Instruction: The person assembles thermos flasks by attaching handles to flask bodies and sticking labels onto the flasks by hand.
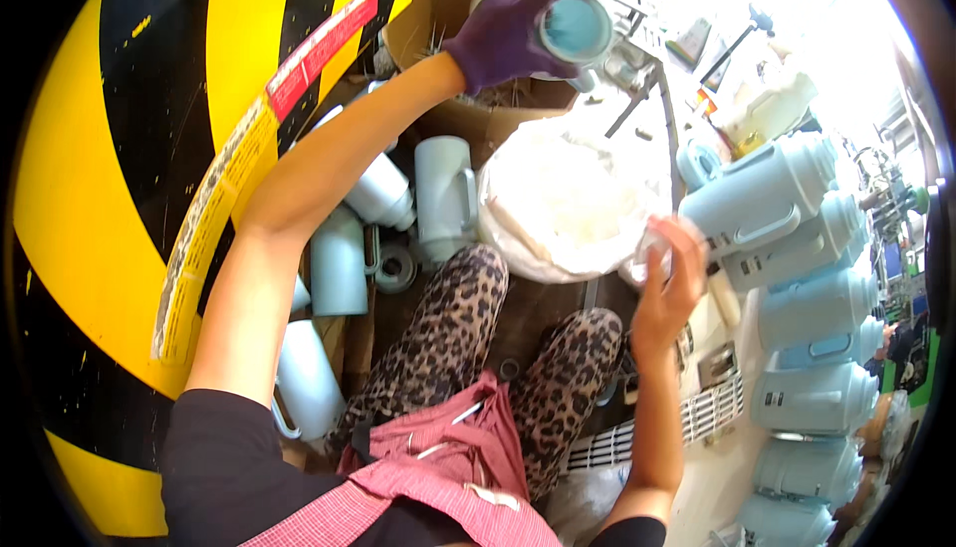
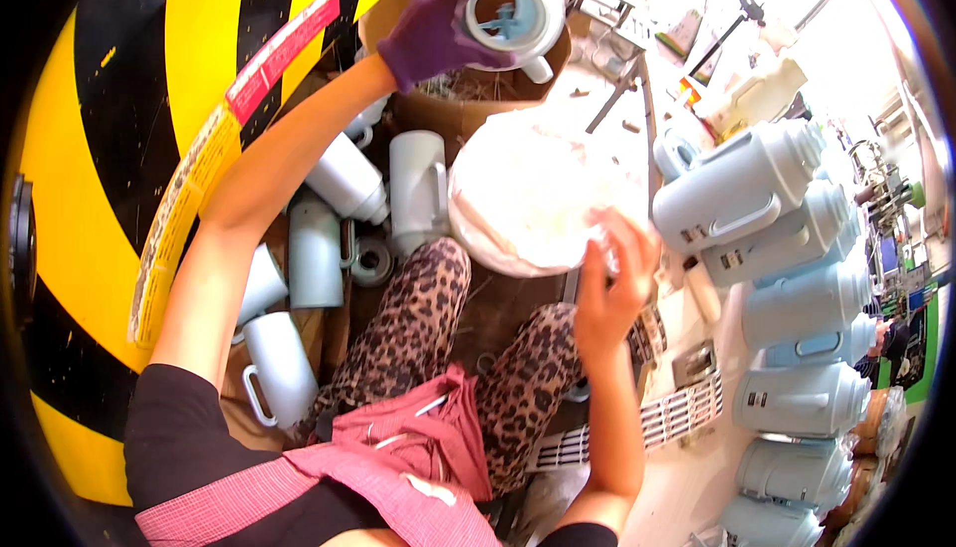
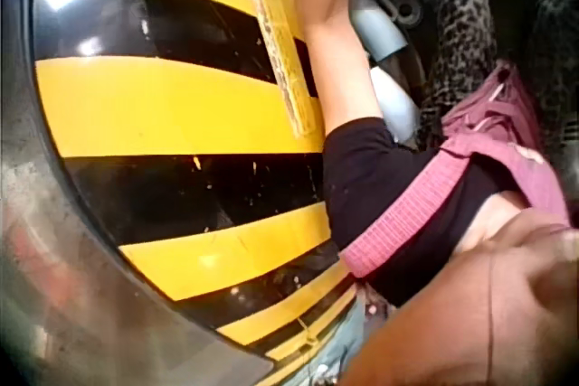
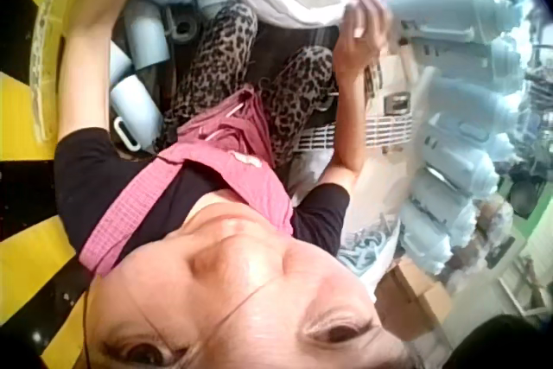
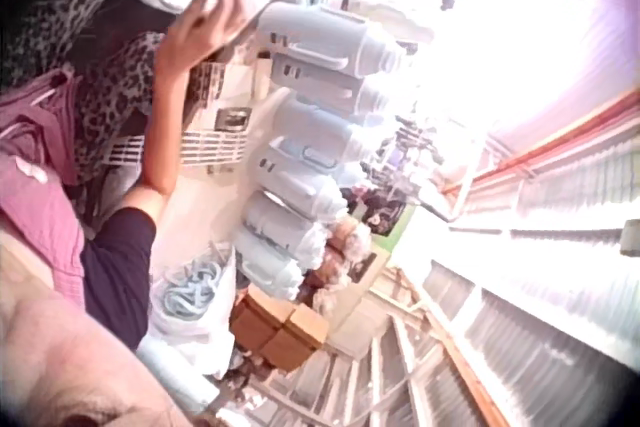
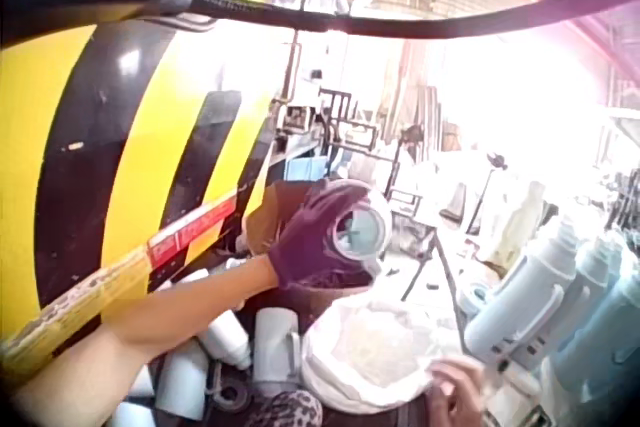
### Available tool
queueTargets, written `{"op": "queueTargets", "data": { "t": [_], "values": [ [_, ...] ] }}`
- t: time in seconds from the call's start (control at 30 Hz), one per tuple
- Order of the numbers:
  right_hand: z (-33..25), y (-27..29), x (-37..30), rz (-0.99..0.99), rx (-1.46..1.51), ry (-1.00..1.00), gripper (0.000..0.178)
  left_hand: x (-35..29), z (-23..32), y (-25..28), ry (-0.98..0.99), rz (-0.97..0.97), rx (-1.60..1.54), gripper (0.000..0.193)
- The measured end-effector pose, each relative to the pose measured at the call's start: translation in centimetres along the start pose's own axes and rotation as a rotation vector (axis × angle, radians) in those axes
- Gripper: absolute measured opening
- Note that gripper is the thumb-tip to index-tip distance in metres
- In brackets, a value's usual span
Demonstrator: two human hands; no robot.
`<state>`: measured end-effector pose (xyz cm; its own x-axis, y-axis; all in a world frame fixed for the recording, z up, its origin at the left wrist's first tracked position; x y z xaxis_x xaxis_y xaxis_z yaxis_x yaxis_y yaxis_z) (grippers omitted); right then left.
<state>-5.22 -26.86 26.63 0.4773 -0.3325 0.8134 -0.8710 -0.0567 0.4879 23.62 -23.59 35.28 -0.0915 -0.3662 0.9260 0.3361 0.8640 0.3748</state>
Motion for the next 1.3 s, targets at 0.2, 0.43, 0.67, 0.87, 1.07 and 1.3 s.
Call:
{"op": "queueTargets", "data": {
  "t": [0.2, 0.43, 0.67, 0.87, 1.07, 1.3],
  "values": [
    [8.1, -6.0, -5.4, -0.194, 0.038, -0.185, 0.01, -8.2, -5.4, 1.6, 0.29, 0.035, -0.027, 0.037],
    [24.5, -23.0, -12.9, -0.529, 0.14, -0.601, 0.018, -19.4, 4.3, 13.3, 0.443, 0.3, 0.201, 0.055],
    [31.6, -33.3, -16.5, -0.789, -0.16, -0.586, 0.024, -21.1, 10.3, 9.5, 0.807, 0.478, -1.109, 0.068],
    [28.1, -25.7, -13.3, -0.467, 0.268, -0.667, 0.017, -19.1, 17.6, 3.5, 0.503, -0.249, -0.857, 0.037],
    [13.6, -8.1, -8.4, -0.367, 0.08, -0.245, 0.027, -19.8, 21.1, 0.3, 0.487, -0.476, -0.735, 0.041],
    [-1.1, 1.4, -5.5, -0.492, 0.8, -0.919, 0.014, -12.3, 22.2, 5.8, 0.197, -0.159, -0.156, 0.05]
  ]
}}
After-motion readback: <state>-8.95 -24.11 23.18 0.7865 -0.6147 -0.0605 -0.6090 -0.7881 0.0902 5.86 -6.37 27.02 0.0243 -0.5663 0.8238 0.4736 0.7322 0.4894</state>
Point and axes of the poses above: each hand's wrist, its own x-axis towards the middle knuckle, its own y-axis out of the back of the hand, z = x × y, the point moved 9 cm from there along x, towards the middle knuckle, and after that the axes turned 3 degrees about y, right-handed, at the moved point
